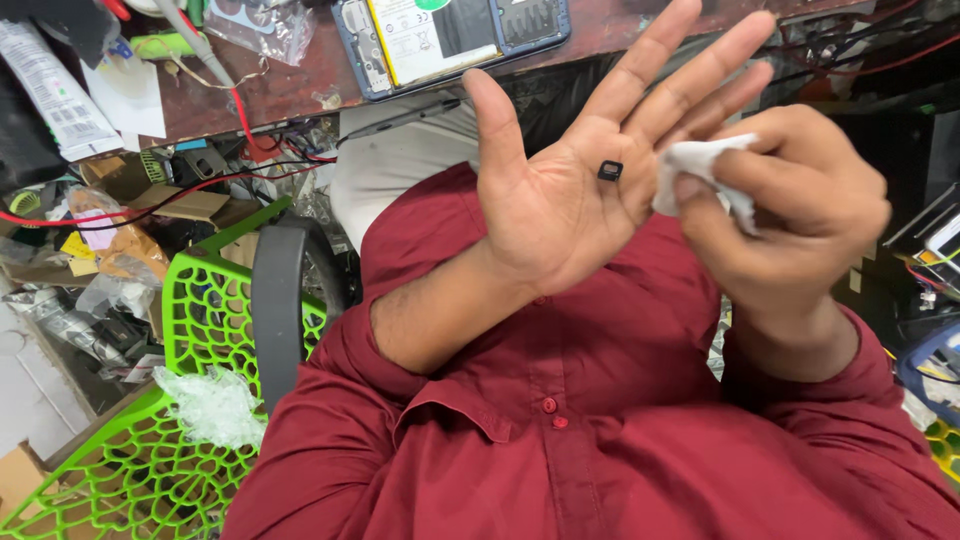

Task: The person cleans a small black cylindrical camera lens with a white tissue, then places it into the camera module housing on the back of a black Vivo smartphone. The person repeatedly aligns and presses the lens into the housing, then removes and reinserts it several times while inspecting the fit.

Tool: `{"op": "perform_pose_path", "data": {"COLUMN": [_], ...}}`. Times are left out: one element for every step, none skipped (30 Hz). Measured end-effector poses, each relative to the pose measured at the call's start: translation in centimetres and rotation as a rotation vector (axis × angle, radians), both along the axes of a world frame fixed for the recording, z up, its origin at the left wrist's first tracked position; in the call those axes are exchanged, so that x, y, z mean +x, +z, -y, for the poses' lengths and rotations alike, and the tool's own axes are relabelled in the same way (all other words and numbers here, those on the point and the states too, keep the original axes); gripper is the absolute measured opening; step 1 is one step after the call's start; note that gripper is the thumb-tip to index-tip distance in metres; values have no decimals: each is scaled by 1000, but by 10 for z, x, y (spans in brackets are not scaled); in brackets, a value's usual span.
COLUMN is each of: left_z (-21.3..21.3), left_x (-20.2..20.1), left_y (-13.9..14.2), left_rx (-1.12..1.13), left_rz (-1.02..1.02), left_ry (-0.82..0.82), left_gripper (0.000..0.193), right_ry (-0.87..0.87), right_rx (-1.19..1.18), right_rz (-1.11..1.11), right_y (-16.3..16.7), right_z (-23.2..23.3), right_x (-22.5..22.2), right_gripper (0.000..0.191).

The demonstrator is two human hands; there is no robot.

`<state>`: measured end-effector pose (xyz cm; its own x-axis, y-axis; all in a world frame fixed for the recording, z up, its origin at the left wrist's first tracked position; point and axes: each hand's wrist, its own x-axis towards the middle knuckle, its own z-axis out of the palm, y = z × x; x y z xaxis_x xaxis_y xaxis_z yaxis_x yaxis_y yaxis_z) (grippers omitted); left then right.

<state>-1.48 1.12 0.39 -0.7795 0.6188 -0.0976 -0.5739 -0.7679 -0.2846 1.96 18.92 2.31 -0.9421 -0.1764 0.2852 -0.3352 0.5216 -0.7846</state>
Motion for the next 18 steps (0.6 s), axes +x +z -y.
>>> {"op": "perform_pose_path", "data": {"left_z": [-1,-3,-3,-4,-6,-7,-9,-10,-12,-12,-13,-14,-14,-15,-14,-13,-12,-10], "left_x": [1,4,7,8,9,10,10,11,11,11,11,10,10,9,9,7,6,4], "left_y": [-3,-5,-8,-12,-15,-19,-22,-24,-26,-26,-26,-25,-23,-21,-18,-16,-13,-11], "left_rx": [6,-54,-113,-161,-209,-245,-268,-291,-302,-302,-303,-292,-284,-277,-274,-238,-203,-132], "left_rz": [14,-86,-186,-251,-317,-346,-368,-389,-403,-400,-397,-378,-357,-336,-314,-244,-174,-56], "left_ry": [-10,-17,-24,-21,-17,-4,8,20,29,34,39,39,46,53,67,80,96,109], "left_gripper": [128,127,126,124,123,121,120,118,117,117,117,117,118,119,120,122,123,124], "right_ry": [36,80,112,144,165,187,191,196,202,180,158,137,150,165,182,218,254,290], "right_rx": [47,90,115,139,145,149,160,171,180,179,176,175,172,169,165,173,179,184], "right_rz": [-38,-57,-69,-81,-90,-98,-102,-107,-111,-92,-72,-51,-89,-126,-163,-155,-147,-137], "right_y": [2,6,8,11,11,12,14,14,15,15,15,14,14,14,14,14,14,14], "right_z": [3,4,6,8,9,10,10,11,11,11,11,12,13,14,16,17,19,21], "right_x": [-2,-4,-6,-8,-11,-14,-15,-16,-17,-17,-17,-17,-16,-16,-15,-15,-15,-15], "right_gripper": [20,20,22,24,27,30,30,30,30,28,26,25,24,24,23,23,23,24]}}
